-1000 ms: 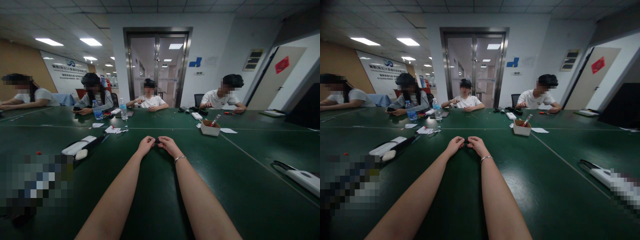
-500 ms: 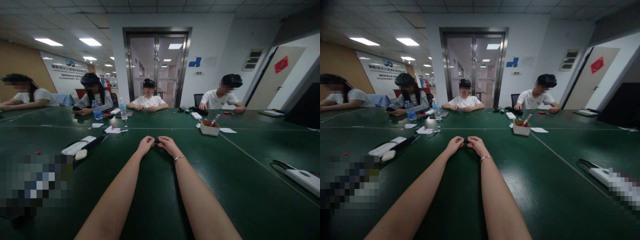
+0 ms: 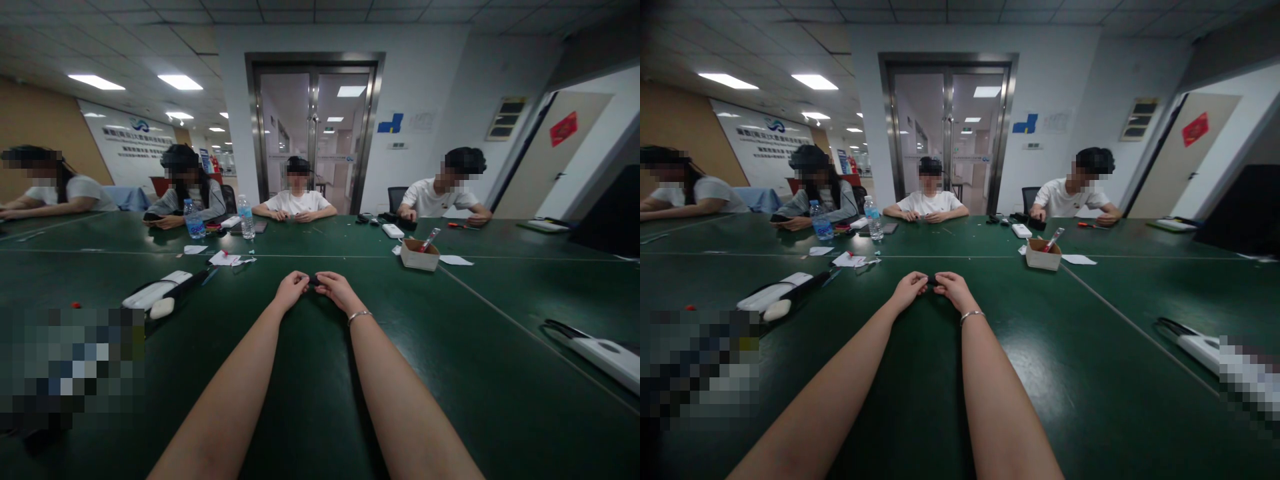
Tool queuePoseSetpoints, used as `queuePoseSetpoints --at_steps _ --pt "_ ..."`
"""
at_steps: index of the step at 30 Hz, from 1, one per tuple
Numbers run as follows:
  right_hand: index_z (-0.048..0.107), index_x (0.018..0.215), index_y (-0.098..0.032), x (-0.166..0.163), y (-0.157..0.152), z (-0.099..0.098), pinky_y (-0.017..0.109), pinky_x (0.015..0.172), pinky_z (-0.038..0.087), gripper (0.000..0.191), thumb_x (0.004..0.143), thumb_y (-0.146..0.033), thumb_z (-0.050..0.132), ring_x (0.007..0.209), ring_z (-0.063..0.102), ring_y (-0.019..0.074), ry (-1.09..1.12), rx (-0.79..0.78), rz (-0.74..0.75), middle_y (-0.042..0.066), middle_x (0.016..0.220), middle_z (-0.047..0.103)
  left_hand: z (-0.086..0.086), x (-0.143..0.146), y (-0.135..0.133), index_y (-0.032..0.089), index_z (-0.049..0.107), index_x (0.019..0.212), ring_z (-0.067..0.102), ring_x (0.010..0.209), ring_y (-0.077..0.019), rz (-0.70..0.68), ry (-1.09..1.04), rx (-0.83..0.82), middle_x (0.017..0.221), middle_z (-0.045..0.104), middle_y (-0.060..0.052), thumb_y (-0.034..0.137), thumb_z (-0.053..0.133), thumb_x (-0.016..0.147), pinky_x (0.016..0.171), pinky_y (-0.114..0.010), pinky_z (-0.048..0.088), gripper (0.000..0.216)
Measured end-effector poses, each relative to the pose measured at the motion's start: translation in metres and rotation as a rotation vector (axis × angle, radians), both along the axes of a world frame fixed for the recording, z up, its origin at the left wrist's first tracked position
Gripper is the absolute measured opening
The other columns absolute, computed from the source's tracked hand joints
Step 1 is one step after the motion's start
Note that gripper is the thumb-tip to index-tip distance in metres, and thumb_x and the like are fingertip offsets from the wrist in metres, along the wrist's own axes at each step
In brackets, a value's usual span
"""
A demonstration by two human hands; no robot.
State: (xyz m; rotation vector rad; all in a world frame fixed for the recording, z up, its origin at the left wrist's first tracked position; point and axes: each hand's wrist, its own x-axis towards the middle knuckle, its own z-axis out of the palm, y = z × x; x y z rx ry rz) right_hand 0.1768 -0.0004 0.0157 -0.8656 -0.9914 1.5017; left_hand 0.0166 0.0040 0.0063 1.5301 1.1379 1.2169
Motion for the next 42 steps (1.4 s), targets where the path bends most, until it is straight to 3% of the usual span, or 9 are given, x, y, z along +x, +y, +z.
queuePoseSetpoints --at_steps 14,34,42 --pt "0.065 0.082 -0.011 0.0006 0.0039 -0.0038 0.024 0.059 0.054 0.010 0.074 -0.008 0.068 0.054 0.061 0.0109 0.014 -0.004 0.002 0.005 0.074 0.066 0.0007 0.0013 -0.0001 0.013 0.057 0.087 0.054 0.058 -0.0114 -0.012 -0.031 -0.005 0.063 0.058 0.000 0.026 0.058 0.076 0.056 -0.023 0.040 0.017" --pt "0.065 0.086 -0.010 0.0010 0.0029 -0.0033 0.021 0.057 0.053 0.018 0.070 -0.008 0.072 0.055 0.061 0.0101 -0.012 0.018 0.008 0.004 0.068 0.065 0.0038 0.0000 -0.0030 0.014 0.059 0.092 0.056 0.064 -0.0129 -0.011 0.041 -0.010 0.069 0.059 -0.002 0.031 0.058 0.077 0.059 -0.024 0.042 0.022" --pt "0.065 0.084 -0.011 0.0009 0.0033 -0.0029 0.020 0.055 0.053 0.015 0.071 -0.006 0.070 0.053 0.061 0.0100 -0.010 0.014 0.005 0.003 0.067 0.065 -0.0033 -0.0004 0.0036 0.015 0.059 0.090 0.056 0.063 -0.0130 -0.013 0.014 0.007 0.068 0.060 -0.002 0.033 0.061 0.075 0.060 -0.025 0.042 0.024"
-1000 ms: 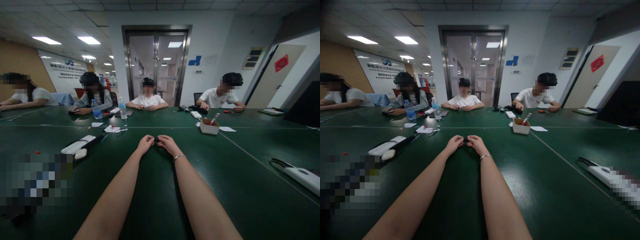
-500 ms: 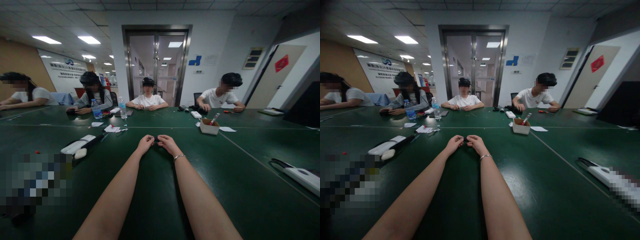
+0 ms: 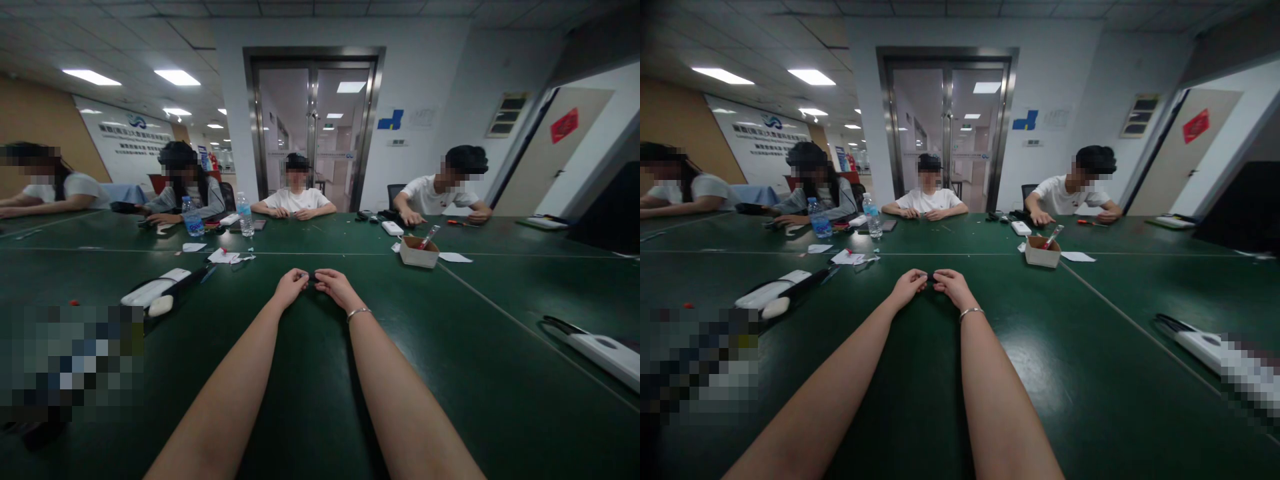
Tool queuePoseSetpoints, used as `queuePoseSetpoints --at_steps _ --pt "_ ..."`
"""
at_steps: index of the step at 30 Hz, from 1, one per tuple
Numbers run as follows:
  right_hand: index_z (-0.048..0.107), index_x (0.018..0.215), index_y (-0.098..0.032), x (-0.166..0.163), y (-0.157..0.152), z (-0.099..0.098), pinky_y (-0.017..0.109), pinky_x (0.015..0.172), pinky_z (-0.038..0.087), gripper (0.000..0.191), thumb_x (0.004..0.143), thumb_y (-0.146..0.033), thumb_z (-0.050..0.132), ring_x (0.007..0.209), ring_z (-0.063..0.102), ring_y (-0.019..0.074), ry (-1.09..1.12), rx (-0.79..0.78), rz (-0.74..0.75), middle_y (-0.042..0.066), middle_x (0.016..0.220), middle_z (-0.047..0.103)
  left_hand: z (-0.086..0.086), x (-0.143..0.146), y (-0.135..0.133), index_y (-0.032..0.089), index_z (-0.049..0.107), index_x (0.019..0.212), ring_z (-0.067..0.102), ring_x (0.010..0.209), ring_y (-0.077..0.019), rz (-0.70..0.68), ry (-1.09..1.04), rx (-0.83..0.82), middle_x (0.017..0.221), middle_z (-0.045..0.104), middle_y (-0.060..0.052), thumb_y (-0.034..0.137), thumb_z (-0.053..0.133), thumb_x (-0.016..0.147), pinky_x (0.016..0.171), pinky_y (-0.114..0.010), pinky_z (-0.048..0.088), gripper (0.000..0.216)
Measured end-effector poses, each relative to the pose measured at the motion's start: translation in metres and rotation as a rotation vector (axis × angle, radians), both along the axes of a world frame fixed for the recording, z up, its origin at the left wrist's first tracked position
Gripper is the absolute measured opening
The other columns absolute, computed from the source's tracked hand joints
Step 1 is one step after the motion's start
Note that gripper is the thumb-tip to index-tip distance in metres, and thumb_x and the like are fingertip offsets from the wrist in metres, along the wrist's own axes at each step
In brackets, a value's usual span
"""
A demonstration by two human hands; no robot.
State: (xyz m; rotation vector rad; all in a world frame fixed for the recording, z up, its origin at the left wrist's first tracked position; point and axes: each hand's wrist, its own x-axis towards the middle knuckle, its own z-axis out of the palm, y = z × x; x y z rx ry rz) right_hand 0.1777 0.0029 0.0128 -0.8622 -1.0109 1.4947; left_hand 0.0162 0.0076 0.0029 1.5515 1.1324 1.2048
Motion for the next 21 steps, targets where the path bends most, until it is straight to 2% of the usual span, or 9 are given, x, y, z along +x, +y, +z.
queuePoseSetpoints --at_steps 7,21 --pt "0.064 0.084 -0.011 -0.0008 -0.0018 0.0019 0.019 0.053 0.053 0.013 0.073 -0.006 0.069 0.053 0.061 0.0101 -0.001 -0.012 -0.007 0.003 0.066 0.064 0.0060 0.0008 -0.0054 0.014 0.059 0.089 0.056 0.063 -0.0134 0.006 0.008 0.000 0.068 0.060 -0.002 0.031 0.060 0.076 0.059 -0.025 0.042 0.021" --pt "0.064 0.084 -0.012 -0.0003 -0.0037 0.0033 0.018 0.052 0.053 0.015 0.072 -0.010 0.072 0.055 0.062 0.0100 -0.010 -0.004 -0.013 0.003 0.071 0.065 0.0049 0.0011 -0.0046 0.014 0.059 0.084 0.055 0.060 -0.0126 0.050 0.047 0.001 0.066 0.059 -0.002 0.042 0.058 0.076 0.055 -0.024 0.042 0.029"
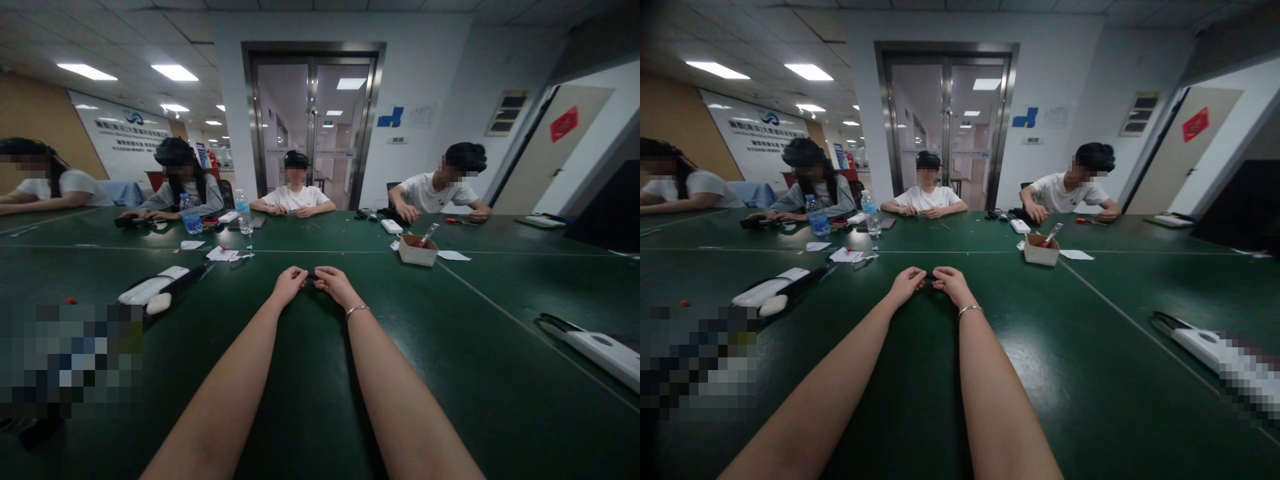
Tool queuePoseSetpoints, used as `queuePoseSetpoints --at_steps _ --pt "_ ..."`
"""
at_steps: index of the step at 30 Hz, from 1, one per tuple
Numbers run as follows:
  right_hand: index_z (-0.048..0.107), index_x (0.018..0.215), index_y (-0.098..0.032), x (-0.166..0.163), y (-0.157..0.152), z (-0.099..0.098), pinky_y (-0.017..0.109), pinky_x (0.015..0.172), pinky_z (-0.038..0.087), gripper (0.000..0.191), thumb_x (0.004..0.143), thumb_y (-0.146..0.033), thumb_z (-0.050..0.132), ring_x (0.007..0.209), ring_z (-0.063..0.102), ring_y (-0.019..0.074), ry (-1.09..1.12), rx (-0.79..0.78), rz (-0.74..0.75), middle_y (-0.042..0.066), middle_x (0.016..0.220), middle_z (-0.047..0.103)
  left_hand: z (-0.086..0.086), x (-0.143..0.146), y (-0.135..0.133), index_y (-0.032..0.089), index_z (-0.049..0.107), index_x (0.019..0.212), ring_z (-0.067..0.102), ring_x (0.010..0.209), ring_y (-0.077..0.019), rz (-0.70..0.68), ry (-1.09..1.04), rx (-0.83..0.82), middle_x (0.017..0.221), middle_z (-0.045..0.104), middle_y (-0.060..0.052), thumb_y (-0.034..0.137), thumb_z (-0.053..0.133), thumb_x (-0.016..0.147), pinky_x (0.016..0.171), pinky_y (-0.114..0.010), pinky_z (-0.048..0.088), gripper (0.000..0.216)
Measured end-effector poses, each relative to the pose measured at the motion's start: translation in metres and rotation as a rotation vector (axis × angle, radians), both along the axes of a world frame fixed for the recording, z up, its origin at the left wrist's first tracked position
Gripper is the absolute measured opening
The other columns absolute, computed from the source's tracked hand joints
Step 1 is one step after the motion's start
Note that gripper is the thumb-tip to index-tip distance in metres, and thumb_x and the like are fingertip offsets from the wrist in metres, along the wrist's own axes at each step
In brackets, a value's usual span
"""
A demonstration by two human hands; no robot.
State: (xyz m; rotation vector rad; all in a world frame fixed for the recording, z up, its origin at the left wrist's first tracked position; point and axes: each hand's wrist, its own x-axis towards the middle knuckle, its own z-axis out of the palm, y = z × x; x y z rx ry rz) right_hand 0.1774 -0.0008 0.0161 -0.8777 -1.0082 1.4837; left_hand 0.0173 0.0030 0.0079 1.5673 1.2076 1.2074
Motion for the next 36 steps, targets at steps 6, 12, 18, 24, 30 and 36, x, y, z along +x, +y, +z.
queuePoseSetpoints --at_steps 6,12,18,24,30,36 --pt "0.064 0.088 -0.013 0.0001 -0.0020 0.0016 0.017 0.051 0.052 0.022 0.069 -0.005 0.071 0.054 0.061 0.0095 -0.010 0.021 0.017 0.003 0.072 0.065 -0.0052 -0.0004 0.0053 0.015 0.058 0.076 0.054 0.057 -0.0127 0.047 0.026 0.028 0.063 0.059 -0.002 0.048 0.055 0.076 0.055 -0.024 0.041 0.033" --pt "0.066 0.086 -0.013 0.0020 -0.0032 0.0017 0.018 0.056 0.054 0.022 0.067 -0.002 0.071 0.060 0.063 0.0099 0.012 0.025 0.051 0.004 0.078 0.067 -0.0018 -0.0029 0.0026 0.017 0.056 0.065 0.051 0.051 -0.0123 0.035 0.130 0.043 0.055 0.055 0.000 0.057 0.047 0.078 0.053 -0.024 0.039 0.044" --pt "0.067 0.086 -0.013 0.0037 -0.0024 0.0001 0.019 0.060 0.055 0.017 0.071 -0.007 0.070 0.061 0.063 0.0096 0.033 0.047 0.072 0.003 0.076 0.066 0.0033 -0.0037 -0.0022 0.018 0.051 0.052 0.045 0.046 -0.0125 0.079 0.227 0.068 0.046 0.047 0.001 0.066 0.040 0.078 0.051 -0.025 0.033 0.056" --pt "0.067 0.090 -0.013 0.0040 -0.0025 0.0003 0.021 0.065 0.056 0.023 0.070 -0.003 0.069 0.069 0.065 0.0123 0.034 0.027 0.083 0.006 0.084 0.067 0.0016 -0.0043 -0.0023 0.018 0.050 0.049 0.045 0.047 -0.0135 0.124 0.237 0.068 0.044 0.047 0.001 0.068 0.039 0.077 0.051 -0.025 0.032 0.058" --pt "0.067 0.090 -0.014 0.0044 -0.0026 0.0004 0.020 0.063 0.055 0.024 0.069 -0.004 0.070 0.067 0.065 0.0118 0.021 0.046 0.119 0.004 0.080 0.066 0.0028 -0.0044 -0.0014 0.018 0.050 0.048 0.045 0.046 -0.0137 0.155 0.240 0.048 0.044 0.047 0.001 0.068 0.039 0.077 0.052 -0.026 0.032 0.059" --pt "0.064 0.089 -0.017 0.0057 -0.0034 0.0004 0.021 0.062 0.055 0.032 0.062 0.000 0.072 0.063 0.064 0.0111 0.010 0.041 0.142 0.001 0.075 0.065 0.0034 -0.0042 -0.0009 0.018 0.051 0.048 0.044 0.046 -0.0133 0.170 0.241 0.041 0.045 0.049 0.001 0.066 0.040 0.078 0.051 -0.026 0.030 0.058"
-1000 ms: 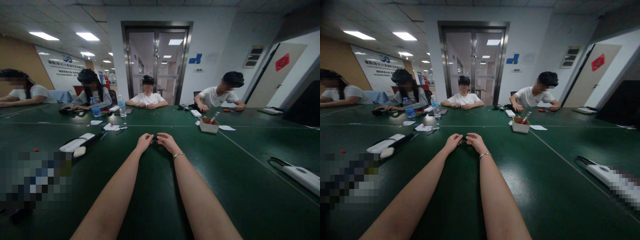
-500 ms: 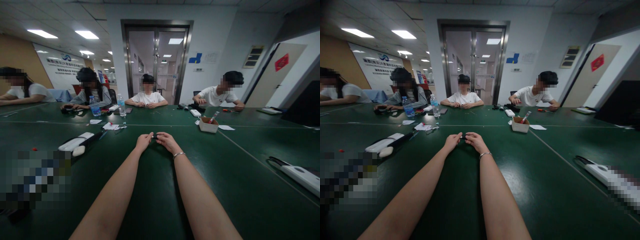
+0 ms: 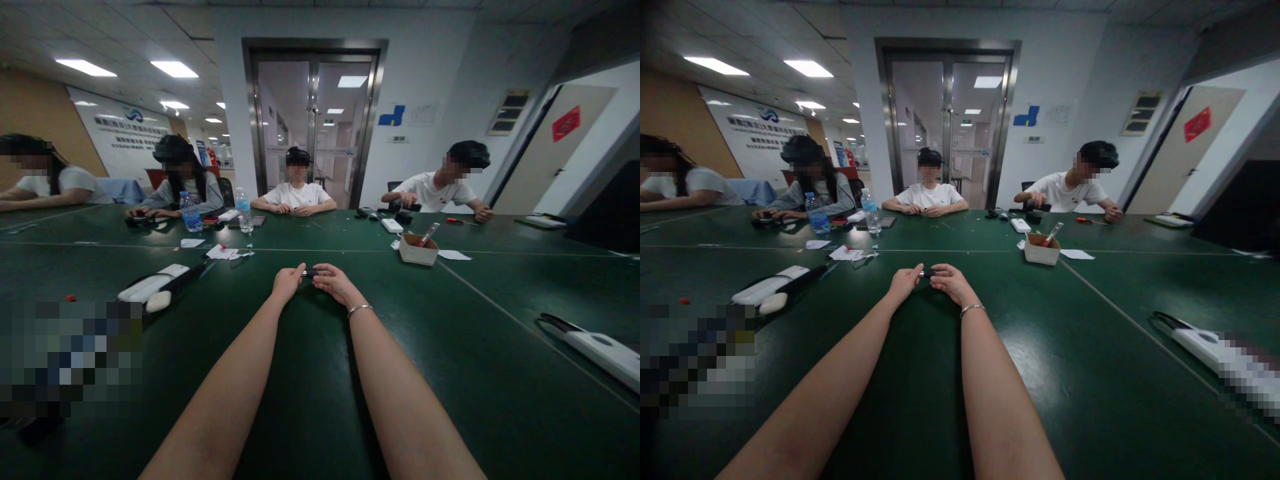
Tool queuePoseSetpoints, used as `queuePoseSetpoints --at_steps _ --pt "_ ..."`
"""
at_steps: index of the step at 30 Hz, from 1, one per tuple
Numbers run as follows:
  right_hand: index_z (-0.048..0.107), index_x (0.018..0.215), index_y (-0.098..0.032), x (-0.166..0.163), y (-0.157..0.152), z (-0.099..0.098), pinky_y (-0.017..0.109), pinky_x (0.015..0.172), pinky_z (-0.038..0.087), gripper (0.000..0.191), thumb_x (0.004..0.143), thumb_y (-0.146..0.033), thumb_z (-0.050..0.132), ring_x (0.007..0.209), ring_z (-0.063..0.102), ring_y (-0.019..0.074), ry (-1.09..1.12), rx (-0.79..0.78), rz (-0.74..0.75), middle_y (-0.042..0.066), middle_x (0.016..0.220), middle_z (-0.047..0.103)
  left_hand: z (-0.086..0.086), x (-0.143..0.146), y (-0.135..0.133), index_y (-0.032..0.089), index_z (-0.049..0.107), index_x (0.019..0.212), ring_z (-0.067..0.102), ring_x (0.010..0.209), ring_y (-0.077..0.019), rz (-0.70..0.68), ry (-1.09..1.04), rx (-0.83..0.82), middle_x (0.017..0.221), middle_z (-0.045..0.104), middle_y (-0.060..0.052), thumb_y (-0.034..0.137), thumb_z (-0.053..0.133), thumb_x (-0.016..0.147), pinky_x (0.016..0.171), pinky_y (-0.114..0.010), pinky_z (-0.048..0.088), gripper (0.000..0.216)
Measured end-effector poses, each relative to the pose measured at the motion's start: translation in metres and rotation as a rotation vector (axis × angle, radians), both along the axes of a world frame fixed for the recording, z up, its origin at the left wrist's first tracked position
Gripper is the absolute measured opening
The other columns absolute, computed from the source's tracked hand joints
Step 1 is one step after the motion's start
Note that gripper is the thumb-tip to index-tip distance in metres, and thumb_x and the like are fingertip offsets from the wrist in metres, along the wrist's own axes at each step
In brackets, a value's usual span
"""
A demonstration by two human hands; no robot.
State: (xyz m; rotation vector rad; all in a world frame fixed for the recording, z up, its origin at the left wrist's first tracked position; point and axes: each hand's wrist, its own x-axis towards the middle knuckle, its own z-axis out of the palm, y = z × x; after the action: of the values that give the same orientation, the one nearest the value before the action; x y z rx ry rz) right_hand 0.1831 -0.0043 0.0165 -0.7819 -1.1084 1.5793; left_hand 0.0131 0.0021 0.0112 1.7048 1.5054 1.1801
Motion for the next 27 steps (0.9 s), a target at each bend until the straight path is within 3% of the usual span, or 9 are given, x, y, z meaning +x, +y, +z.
queuePoseSetpoints --at_steps 7,13,21,27 --pt "0.062 0.081 -0.016 -0.0008 -0.0005 0.0011 0.023 0.064 0.056 0.018 0.068 -0.015 0.074 0.066 0.063 0.0114 0.036 0.003 -0.028 0.001 0.075 0.064 -0.0019 0.0009 0.0016 0.018 0.050 0.047 0.045 0.047 -0.0142 0.002 -0.009 0.011 0.044 0.048 0.001 0.066 0.040 0.077 0.052 -0.026 0.030 0.057" --pt "0.066 0.092 -0.015 0.0000 0.0008 0.0017 0.022 0.067 0.056 0.024 0.070 -0.006 0.070 0.065 0.064 0.0109 0.050 -0.012 -0.038 0.002 0.076 0.065 0.0001 0.0008 0.0002 0.019 0.051 0.048 0.045 0.047 -0.0141 0.010 -0.018 -0.023 0.045 0.049 0.000 0.065 0.041 0.078 0.053 -0.027 0.032 0.056" --pt "0.069 0.085 -0.010 -0.0014 0.0001 0.0022 0.023 0.074 0.056 0.016 0.071 -0.001 0.066 0.076 0.066 0.0144 0.067 -0.046 -0.053 0.008 0.086 0.069 0.0016 0.0000 -0.0017 0.018 0.051 0.049 0.045 0.046 -0.0136 0.005 -0.026 -0.008 0.047 0.049 0.001 0.066 0.040 0.078 0.053 -0.027 0.032 0.056" --pt "0.069 0.085 -0.011 -0.0018 -0.0007 0.0032 0.023 0.070 0.056 0.016 0.072 -0.003 0.068 0.070 0.066 0.0130 0.053 -0.044 -0.040 0.007 0.081 0.069 0.0006 0.0001 -0.0009 0.018 0.052 0.050 0.044 0.045 -0.0133 -0.002 -0.025 -0.018 0.046 0.049 0.001 0.067 0.040 0.078 0.051 -0.026 0.033 0.057"
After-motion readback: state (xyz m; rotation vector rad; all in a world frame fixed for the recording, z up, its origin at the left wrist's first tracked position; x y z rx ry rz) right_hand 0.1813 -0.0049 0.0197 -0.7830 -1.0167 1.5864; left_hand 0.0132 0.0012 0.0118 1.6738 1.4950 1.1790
